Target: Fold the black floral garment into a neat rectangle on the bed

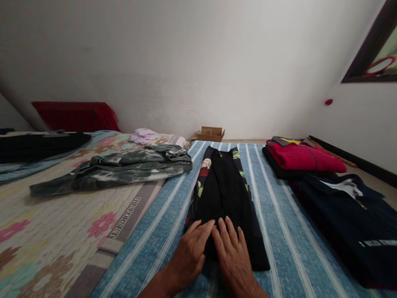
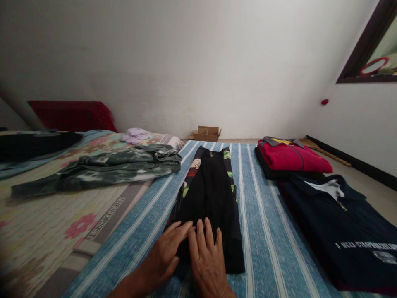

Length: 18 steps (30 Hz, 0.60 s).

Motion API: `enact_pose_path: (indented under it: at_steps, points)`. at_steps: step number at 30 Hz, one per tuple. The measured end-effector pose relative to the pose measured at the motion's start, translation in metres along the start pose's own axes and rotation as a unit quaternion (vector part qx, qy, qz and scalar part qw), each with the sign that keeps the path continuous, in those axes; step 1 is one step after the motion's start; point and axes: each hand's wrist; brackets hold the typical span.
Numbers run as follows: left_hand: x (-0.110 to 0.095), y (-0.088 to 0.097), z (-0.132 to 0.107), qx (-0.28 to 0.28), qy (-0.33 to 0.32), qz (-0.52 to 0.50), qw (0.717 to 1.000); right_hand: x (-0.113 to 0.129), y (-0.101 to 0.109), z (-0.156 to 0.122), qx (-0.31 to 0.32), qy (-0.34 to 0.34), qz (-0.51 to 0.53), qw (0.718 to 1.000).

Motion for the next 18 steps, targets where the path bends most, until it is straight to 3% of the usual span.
enact_pose_path:
  at_steps: [6, 10, 14, 18]
  points:
    - [0.001, 0.001, 0.005, -0.005, 0.048, -0.052, 0.997, 0.016, 0.0, 0.009, -0.055, -0.075, -0.004, 0.996]
    - [0.0, 0.005, 0.011, -0.003, 0.088, -0.091, 0.992, 0.004, -0.002, 0.014, -0.058, -0.033, 0.001, 0.998]
    - [-0.004, 0.015, 0.022, 0.034, 0.13, -0.108, 0.985, -0.021, 0.009, 0.028, 0.022, 0.053, 0.051, 0.997]
    - [-0.008, 0.031, 0.036, 0.073, 0.182, -0.122, 0.973, -0.038, 0.019, 0.042, 0.135, 0.062, 0.123, 0.981]
Point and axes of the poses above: each hand's wrist, its own z-axis towards the middle knuckle, its own y-axis out of the back of the hand, x = y × z, and after that the axes turned 3 degrees about y, right-handed
